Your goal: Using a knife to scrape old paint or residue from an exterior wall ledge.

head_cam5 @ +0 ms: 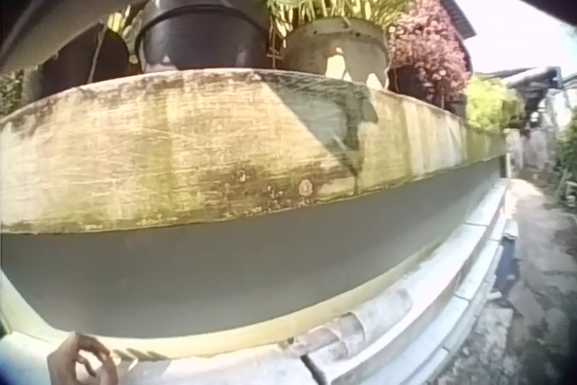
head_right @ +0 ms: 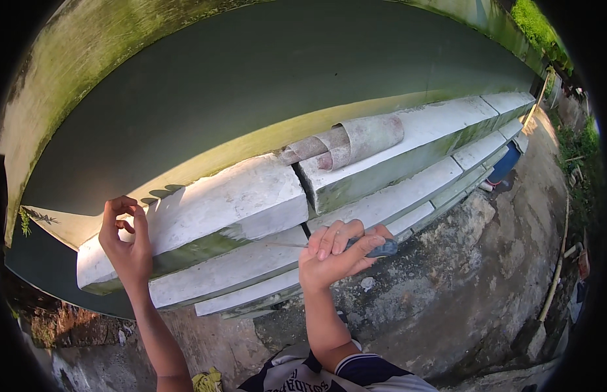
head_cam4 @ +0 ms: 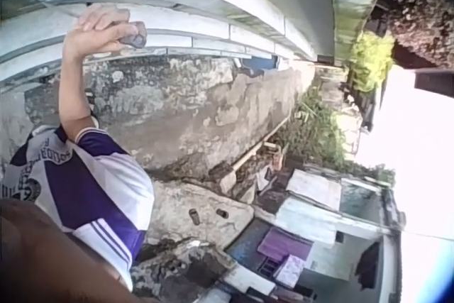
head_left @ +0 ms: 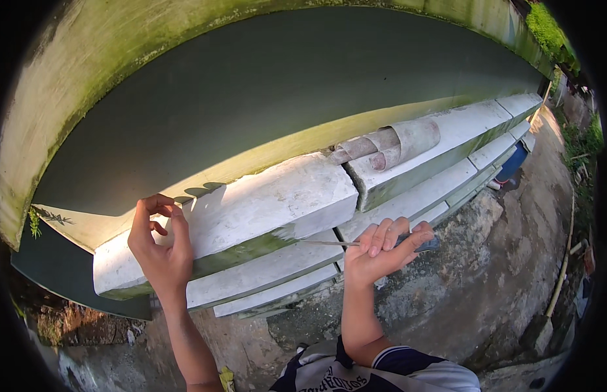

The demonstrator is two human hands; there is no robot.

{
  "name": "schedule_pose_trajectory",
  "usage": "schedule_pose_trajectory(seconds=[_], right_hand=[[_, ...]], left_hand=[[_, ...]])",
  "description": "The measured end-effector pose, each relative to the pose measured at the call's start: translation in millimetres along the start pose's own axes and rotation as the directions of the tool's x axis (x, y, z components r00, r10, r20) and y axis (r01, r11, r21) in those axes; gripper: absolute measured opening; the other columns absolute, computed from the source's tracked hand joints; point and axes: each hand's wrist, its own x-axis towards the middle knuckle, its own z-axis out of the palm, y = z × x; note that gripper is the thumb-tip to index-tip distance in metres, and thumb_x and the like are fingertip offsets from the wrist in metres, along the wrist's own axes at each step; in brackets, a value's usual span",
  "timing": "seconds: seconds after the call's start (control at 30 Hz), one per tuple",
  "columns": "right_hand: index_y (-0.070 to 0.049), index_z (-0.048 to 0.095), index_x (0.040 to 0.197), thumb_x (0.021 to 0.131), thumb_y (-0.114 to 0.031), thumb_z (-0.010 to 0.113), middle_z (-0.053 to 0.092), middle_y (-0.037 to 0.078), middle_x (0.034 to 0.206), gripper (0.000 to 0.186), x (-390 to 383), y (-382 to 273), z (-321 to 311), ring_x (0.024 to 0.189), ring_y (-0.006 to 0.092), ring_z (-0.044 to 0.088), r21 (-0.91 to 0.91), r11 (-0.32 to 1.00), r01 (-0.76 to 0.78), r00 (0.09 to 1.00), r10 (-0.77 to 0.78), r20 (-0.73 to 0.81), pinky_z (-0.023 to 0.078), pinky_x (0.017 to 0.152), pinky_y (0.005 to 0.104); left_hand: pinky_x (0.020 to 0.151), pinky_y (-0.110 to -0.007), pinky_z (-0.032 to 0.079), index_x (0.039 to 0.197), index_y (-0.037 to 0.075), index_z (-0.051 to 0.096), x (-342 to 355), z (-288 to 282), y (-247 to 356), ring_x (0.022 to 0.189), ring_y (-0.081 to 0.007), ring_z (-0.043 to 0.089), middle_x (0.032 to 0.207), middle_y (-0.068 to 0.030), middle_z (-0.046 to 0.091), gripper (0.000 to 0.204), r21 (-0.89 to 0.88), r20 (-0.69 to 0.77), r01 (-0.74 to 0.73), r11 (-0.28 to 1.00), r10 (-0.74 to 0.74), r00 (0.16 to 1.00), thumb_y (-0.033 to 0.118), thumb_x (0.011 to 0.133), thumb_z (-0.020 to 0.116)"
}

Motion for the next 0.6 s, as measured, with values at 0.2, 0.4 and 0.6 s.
schedule_pose_trajectory(seconds=[0.2,0.4,0.6], right_hand=[[-0.015,0.041,0.119,0.107,-0.049,0.046,0.031,-0.006,0.061,0.037,18.1,-14.9,0.5,0.040,0.0021,0.024,-0.038,0.993,0.115,0.993,-0.116,-0.015,0.024,0.030,0.0174],[-0.016,0.039,0.118,0.109,-0.049,0.042,0.030,-0.005,0.059,0.035,19.2,-12.7,4.2,0.038,0.0018,0.027,-0.041,0.995,0.093,0.995,-0.095,-0.042,0.026,0.029,0.0175],[-0.017,0.041,0.117,0.108,-0.049,0.044,0.031,-0.005,0.059,0.034,12.5,-11.1,2.9,0.038,0.0030,0.026,0.022,0.988,0.155,0.988,-0.155,0.008,0.025,0.028,0.0176]], left_hand=[[0.061,-0.029,0.036,0.096,0.002,0.060,0.2,-5.3,3.9,0.077,-0.0139,0.062,0.084,-0.0055,0.067,0.009,0.022,-0.006,-0.006,1.000,0.007,1.000,0.002,0.087,0.061],[0.061,-0.029,0.036,0.097,0.002,0.060,1.6,-3.1,2.3,0.077,-0.0140,0.061,0.084,-0.0050,0.067,0.010,0.032,-0.012,-0.006,0.999,0.007,1.000,0.002,0.087,0.061],[0.061,-0.029,0.037,0.098,0.002,0.060,0.3,-3.7,1.0,0.077,-0.0143,0.061,0.085,-0.0048,0.067,0.010,0.018,-0.010,0.008,1.000,-0.008,1.000,0.003,0.088,0.061]])
